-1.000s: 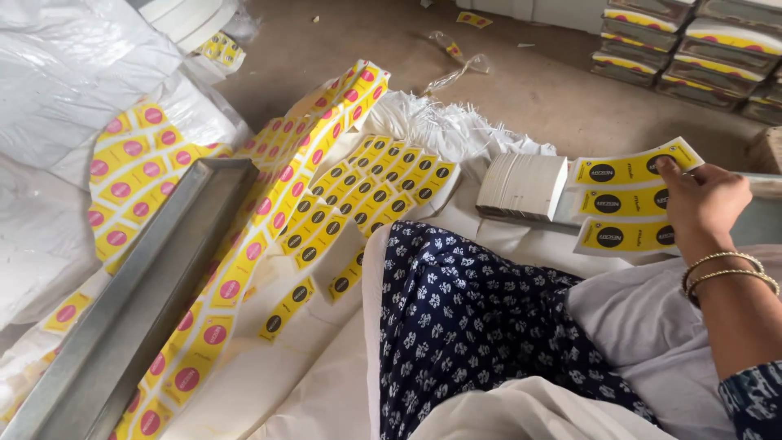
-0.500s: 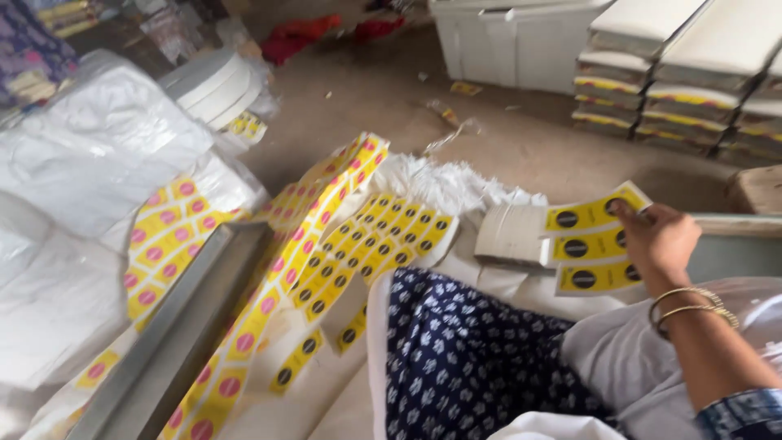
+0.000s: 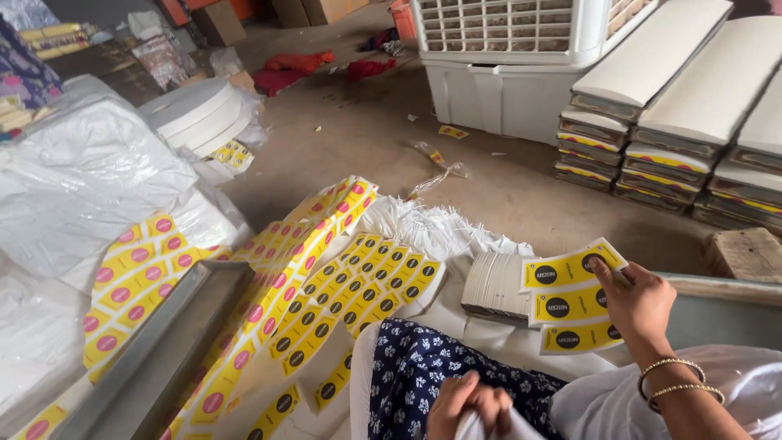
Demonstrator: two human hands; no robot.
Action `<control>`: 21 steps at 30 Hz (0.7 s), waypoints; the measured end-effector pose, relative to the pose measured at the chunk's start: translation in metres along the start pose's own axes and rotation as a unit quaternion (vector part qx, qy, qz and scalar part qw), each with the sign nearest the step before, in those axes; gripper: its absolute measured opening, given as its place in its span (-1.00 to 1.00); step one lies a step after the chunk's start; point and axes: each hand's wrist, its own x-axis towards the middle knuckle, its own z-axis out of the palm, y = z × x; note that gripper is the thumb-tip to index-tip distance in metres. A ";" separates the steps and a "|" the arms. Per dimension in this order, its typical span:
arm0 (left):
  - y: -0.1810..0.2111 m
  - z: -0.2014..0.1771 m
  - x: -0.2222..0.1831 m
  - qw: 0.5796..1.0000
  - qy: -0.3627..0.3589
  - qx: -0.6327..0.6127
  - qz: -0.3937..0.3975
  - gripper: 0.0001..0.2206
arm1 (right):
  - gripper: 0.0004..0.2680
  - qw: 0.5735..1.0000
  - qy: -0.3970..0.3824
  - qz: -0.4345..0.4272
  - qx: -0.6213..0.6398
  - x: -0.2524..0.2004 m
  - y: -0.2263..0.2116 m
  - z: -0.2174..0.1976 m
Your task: The person separates individual labels from a large sheet by hand and stacks them together. They then pick up a stack of white cards and place the labels onto them one by one.
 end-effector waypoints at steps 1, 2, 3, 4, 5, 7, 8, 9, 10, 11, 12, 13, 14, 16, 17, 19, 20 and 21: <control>0.007 -0.013 0.025 1.000 0.015 -0.007 0.007 -0.74 | -0.64 1.000 -0.012 -0.010 0.011 -0.002 -0.002 0.002; 0.018 -0.024 0.042 0.999 0.029 -0.013 0.014 -0.73 | -0.65 0.999 -0.025 -0.020 0.023 -0.004 -0.005 0.003; 0.015 -0.034 0.039 0.999 0.035 -0.013 0.016 -0.73 | -0.65 0.999 -0.030 -0.023 0.023 -0.008 -0.002 0.006; 0.012 -0.043 0.037 0.995 -0.004 0.033 -0.093 -0.71 | -0.64 0.998 -0.041 -0.045 0.000 -0.011 0.001 0.009; 0.007 -0.052 0.041 0.976 -0.046 0.077 -0.197 -0.68 | -0.63 0.996 -0.048 -0.069 -0.025 -0.008 0.004 0.010; 0.026 -0.057 0.056 0.975 -0.006 0.141 -0.169 -0.73 | -0.66 0.991 -0.063 -0.118 -0.010 -0.013 -0.017 0.002; 0.036 -0.060 0.064 0.967 0.033 0.206 -0.145 -0.70 | -0.68 0.984 -0.078 -0.162 0.007 -0.014 -0.026 -0.003; 0.062 -0.058 0.074 0.968 0.033 0.204 -0.141 -0.70 | -0.68 0.983 -0.076 -0.166 0.005 -0.018 -0.046 -0.008; 0.089 -0.056 0.084 0.956 0.055 0.275 -0.089 -0.63 | -0.71 0.971 -0.135 -0.194 0.021 -0.021 -0.066 -0.014; 0.117 -0.055 0.088 0.935 0.076 0.345 -0.042 -0.52 | -0.73 0.956 -0.195 -0.215 0.038 -0.031 -0.084 -0.018; 0.116 -0.062 0.092 0.935 0.076 0.344 -0.042 -0.52 | -0.73 0.956 -0.195 -0.214 0.037 -0.034 -0.099 -0.012; 0.113 -0.066 0.091 0.955 0.021 0.287 -0.070 -0.47 | -0.75 0.934 -0.248 -0.258 0.027 -0.042 -0.111 -0.008; 0.110 -0.071 0.090 0.968 -0.033 0.228 -0.097 -0.43 | -0.78 0.906 -0.300 -0.299 0.018 -0.050 -0.123 -0.004; 0.105 -0.073 0.081 0.974 -0.047 0.169 -0.142 -0.48 | -0.76 0.891 -0.332 -0.309 -0.002 -0.063 -0.156 -0.005; 0.106 -0.079 0.079 0.975 -0.059 0.118 -0.179 -0.53 | -0.75 0.874 -0.360 -0.326 -0.015 -0.068 -0.177 -0.001; 0.086 -0.100 0.062 0.972 -0.027 0.130 -0.192 -0.56 | -0.73 0.881 -0.366 -0.297 0.038 -0.061 -0.170 0.008; 0.076 -0.112 0.053 0.968 0.005 0.143 -0.205 -0.59 | -0.71 0.884 -0.372 -0.267 0.092 -0.058 -0.168 0.014; 0.070 -0.116 0.048 0.968 0.009 0.140 -0.207 -0.59 | -0.71 0.883 -0.376 -0.266 0.091 -0.054 -0.154 0.021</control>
